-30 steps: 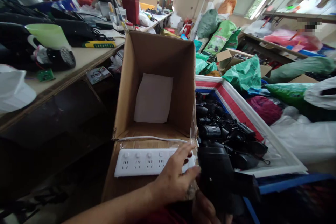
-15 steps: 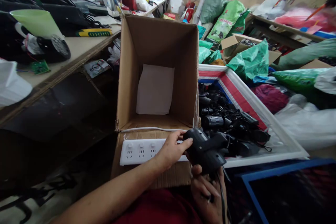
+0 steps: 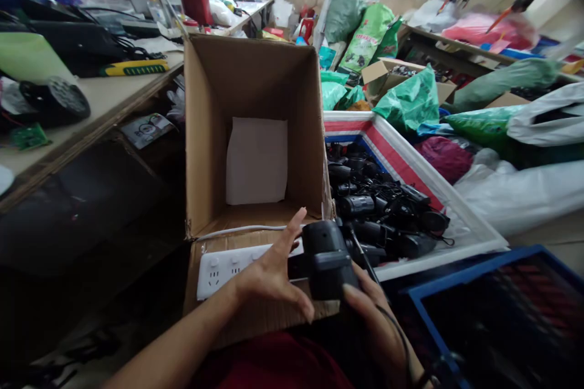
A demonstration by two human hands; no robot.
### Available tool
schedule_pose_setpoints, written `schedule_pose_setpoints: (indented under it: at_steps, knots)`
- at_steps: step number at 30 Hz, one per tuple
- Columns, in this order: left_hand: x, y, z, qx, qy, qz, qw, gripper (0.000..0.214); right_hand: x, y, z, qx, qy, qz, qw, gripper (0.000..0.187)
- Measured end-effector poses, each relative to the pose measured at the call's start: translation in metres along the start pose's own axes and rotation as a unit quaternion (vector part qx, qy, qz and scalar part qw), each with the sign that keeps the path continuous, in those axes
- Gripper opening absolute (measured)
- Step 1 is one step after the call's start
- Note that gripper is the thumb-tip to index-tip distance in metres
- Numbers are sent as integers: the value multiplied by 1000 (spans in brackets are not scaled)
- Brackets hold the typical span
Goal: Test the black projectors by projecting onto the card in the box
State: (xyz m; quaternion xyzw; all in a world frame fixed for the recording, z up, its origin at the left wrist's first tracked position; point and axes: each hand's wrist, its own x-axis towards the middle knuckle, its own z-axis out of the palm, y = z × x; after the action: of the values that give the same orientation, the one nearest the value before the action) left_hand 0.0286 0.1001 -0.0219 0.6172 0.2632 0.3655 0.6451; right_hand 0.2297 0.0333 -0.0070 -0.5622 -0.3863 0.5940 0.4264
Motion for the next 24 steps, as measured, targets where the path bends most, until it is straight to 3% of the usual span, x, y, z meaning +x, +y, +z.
schedule_pose_setpoints:
  at_steps: [2, 4, 11, 18, 22, 24]
  knots:
    - [-6, 0, -3, 84, 3, 30, 996, 124, -1, -3, -1, -114, 33, -17, 993, 81]
    - [-10, -2, -3, 121, 20, 37, 992, 111, -2, -4, 2, -145, 54, -8, 988, 95]
    - [-15, -7, 1, 41, 63, 2, 997, 108, -6, -8, 19, -107, 70, -28, 991, 59]
    - [-14, 3, 0, 73, 113, 29, 991, 78, -3, -2, -1, -94, 20, -23, 995, 70]
    - [-15, 8, 3, 144, 121, 88, 978, 74, -5, 6, -16, -77, -41, -33, 996, 71]
    - [-17, 10, 7, 141, 127, 92, 977, 76, -9, 11, -19, -49, -33, -42, 997, 66]
